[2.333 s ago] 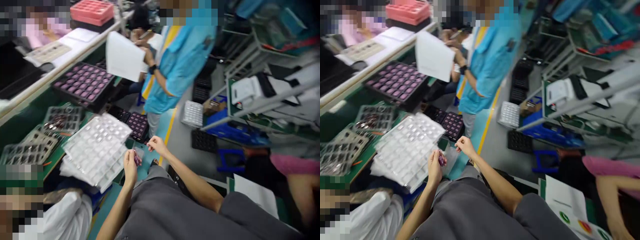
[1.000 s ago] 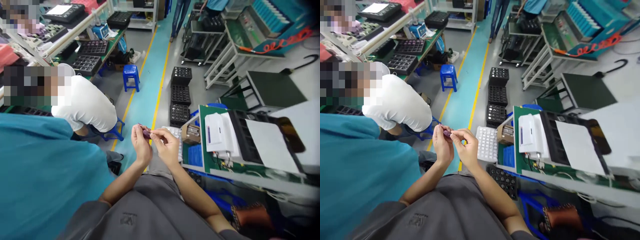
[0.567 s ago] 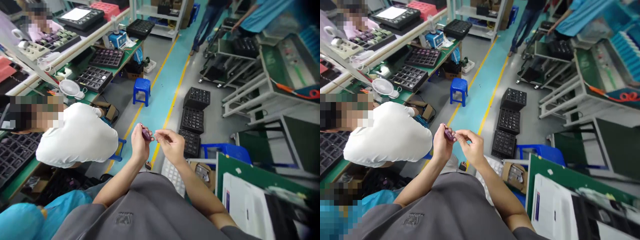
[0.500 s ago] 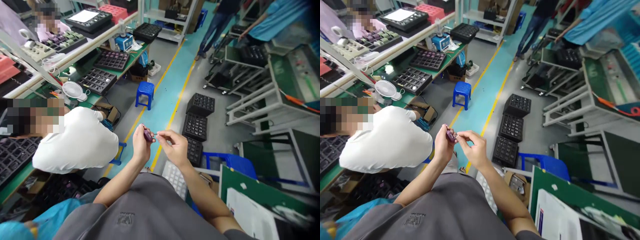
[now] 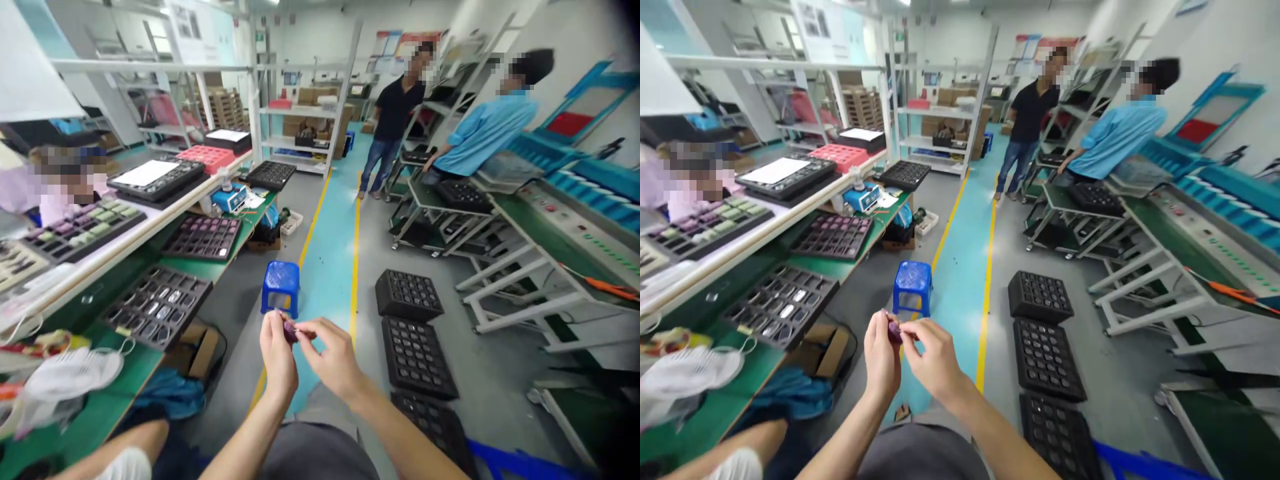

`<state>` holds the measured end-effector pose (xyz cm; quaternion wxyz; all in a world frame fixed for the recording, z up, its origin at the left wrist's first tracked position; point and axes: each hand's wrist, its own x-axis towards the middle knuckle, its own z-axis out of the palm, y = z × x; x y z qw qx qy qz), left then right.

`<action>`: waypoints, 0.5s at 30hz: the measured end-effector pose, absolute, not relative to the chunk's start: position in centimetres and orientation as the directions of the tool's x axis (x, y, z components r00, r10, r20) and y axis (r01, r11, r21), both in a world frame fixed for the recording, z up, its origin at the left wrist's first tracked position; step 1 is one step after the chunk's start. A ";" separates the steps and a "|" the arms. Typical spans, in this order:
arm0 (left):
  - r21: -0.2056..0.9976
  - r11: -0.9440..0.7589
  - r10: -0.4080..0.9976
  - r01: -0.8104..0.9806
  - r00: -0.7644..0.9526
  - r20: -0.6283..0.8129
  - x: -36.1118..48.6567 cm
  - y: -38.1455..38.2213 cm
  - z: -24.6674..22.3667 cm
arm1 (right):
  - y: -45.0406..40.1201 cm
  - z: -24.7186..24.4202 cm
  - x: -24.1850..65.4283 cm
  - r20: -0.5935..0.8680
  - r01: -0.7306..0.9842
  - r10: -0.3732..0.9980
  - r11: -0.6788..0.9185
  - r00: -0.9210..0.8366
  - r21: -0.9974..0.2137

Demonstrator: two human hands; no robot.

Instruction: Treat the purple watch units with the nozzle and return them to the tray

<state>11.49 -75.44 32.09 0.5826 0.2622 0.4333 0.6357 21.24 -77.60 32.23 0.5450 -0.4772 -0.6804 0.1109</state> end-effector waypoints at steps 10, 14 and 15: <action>0.996 -0.057 0.849 -0.061 -0.528 0.016 13.0 -50.6 26.8 | -49.6 27.0 22.9 0.510 0.428 0.850 0.513 -0.131 -0.744; 0.991 0.017 0.702 -0.129 -0.705 -0.104 11.4 -42.2 25.2 | -39.2 26.1 21.4 0.400 0.255 0.839 0.505 -0.369 -0.824; 0.987 0.023 0.671 -0.159 -0.730 -0.133 10.8 -40.3 24.8 | -36.8 26.0 20.8 0.365 0.213 0.835 0.477 -0.411 -0.852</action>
